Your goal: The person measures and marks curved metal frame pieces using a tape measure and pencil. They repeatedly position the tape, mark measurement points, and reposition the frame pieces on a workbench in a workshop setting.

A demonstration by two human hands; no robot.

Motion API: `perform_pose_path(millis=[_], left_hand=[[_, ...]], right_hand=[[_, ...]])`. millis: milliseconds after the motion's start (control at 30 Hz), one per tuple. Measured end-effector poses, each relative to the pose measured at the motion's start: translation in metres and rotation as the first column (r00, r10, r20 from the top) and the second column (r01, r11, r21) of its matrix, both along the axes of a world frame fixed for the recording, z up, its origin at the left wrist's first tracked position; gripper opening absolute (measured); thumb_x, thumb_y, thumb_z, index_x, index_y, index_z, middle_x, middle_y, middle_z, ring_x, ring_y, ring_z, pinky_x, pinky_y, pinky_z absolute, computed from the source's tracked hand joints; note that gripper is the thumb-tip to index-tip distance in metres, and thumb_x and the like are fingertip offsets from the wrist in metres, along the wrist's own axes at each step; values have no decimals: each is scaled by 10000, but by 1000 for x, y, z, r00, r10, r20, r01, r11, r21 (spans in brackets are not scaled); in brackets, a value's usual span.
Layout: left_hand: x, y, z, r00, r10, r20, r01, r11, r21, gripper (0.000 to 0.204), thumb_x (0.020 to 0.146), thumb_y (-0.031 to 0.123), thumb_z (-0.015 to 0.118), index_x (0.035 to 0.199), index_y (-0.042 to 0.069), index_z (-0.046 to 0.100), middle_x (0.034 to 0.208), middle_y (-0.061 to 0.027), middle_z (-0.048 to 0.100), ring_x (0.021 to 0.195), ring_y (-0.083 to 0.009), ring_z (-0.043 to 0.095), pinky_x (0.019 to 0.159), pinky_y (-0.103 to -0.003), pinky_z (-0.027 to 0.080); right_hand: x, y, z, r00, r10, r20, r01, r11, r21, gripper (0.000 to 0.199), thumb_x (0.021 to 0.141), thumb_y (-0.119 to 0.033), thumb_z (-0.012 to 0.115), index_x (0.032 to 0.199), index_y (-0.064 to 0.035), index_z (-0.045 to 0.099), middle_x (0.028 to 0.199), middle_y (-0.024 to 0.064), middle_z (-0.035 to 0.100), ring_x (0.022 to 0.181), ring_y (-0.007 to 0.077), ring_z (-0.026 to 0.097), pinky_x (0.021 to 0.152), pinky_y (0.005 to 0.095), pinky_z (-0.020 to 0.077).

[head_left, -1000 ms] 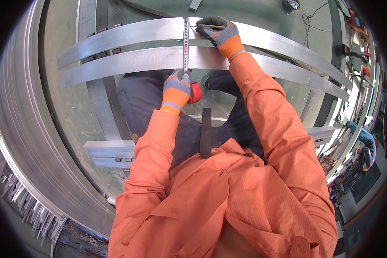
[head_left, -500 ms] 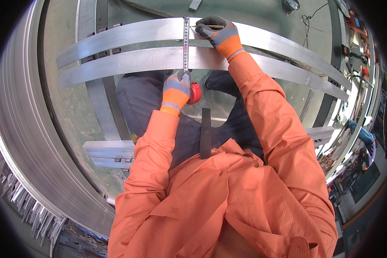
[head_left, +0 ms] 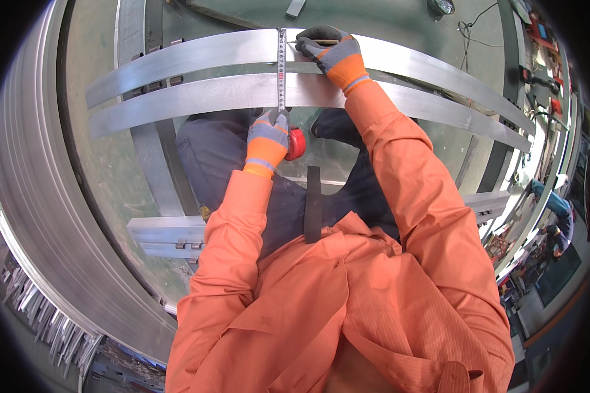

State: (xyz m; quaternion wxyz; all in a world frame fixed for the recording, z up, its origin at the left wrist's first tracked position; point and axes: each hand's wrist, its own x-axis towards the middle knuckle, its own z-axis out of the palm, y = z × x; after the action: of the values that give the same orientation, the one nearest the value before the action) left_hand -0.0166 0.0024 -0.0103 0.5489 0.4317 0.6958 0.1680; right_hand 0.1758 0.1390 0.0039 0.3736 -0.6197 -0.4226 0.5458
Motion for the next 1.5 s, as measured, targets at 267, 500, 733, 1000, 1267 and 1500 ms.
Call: perform_pose_path(millis=[267, 500, 733, 1000, 1267, 1500], left_hand=[[-3, 1, 4, 1000, -11, -19, 12, 997, 80, 281, 966, 272, 596, 1067, 52, 740, 903, -201, 723, 863, -397, 684, 791, -446, 527], [-1, -3, -14, 996, 34, 83, -38, 998, 50, 263, 971, 245, 584, 1069, 69, 754, 899, -186, 740, 846, -350, 712, 778, -427, 540], [-9, -17, -38, 937, 145, 317, -168, 985, 47, 272, 1056, 160, 514, 1064, 8, 740, 899, -41, 713, 762, -110, 602, 708, -288, 515], [0, -90, 20, 918, -117, 380, 95, 993, 76, 278, 1056, 243, 522, 1080, 34, 704, 900, -164, 723, 801, -294, 685, 745, -387, 538], [-52, -85, -39, 687, -624, -373, 724, 544, 424, 355, 862, 76, 590, 1213, 38, 632, 1052, -203, 709, 927, -400, 690, 807, -471, 554], [-27, -77, -56, 570, -729, -379, 807, 409, 425, 564, 749, 360, 817, 1181, 100, 563, 1056, -190, 665, 950, -442, 660, 794, -474, 531]], right_hand=[[-6, 1, 1, 995, -53, 80, 54, 998, -20, 187, 827, -219, 779, 945, -75, 791, 869, 33, 776, 751, 107, 668, 730, 258, 543], [2, -8, 5, 994, -71, -77, 76, 995, 59, 148, 862, -136, 746, 982, -55, 777, 890, 57, 778, 805, 108, 707, 743, 240, 548], [8, -90, 45, 946, -73, -315, 91, 995, 41, 375, 1003, -220, 661, 1324, -28, 649, 1011, 108, 760, 867, 152, 708, 748, 270, 561], [18, -249, 21, 905, -35, -423, -19, 992, -123, 335, 1027, -196, 635, 1309, -15, 643, 1017, 97, 739, 831, 129, 685, 734, 254, 563], [-9, -234, 45, 934, 289, 212, -254, 951, -179, 413, 928, -355, 637, 1238, -92, 711, 1065, 159, 761, 829, 280, 744, 821, 376, 583], [18, -266, 31, 919, 272, 287, -245, 961, -127, 574, 776, -611, 710, 1152, -180, 757, 1162, 157, 743, 1098, 342, 698, 964, 430, 535]])
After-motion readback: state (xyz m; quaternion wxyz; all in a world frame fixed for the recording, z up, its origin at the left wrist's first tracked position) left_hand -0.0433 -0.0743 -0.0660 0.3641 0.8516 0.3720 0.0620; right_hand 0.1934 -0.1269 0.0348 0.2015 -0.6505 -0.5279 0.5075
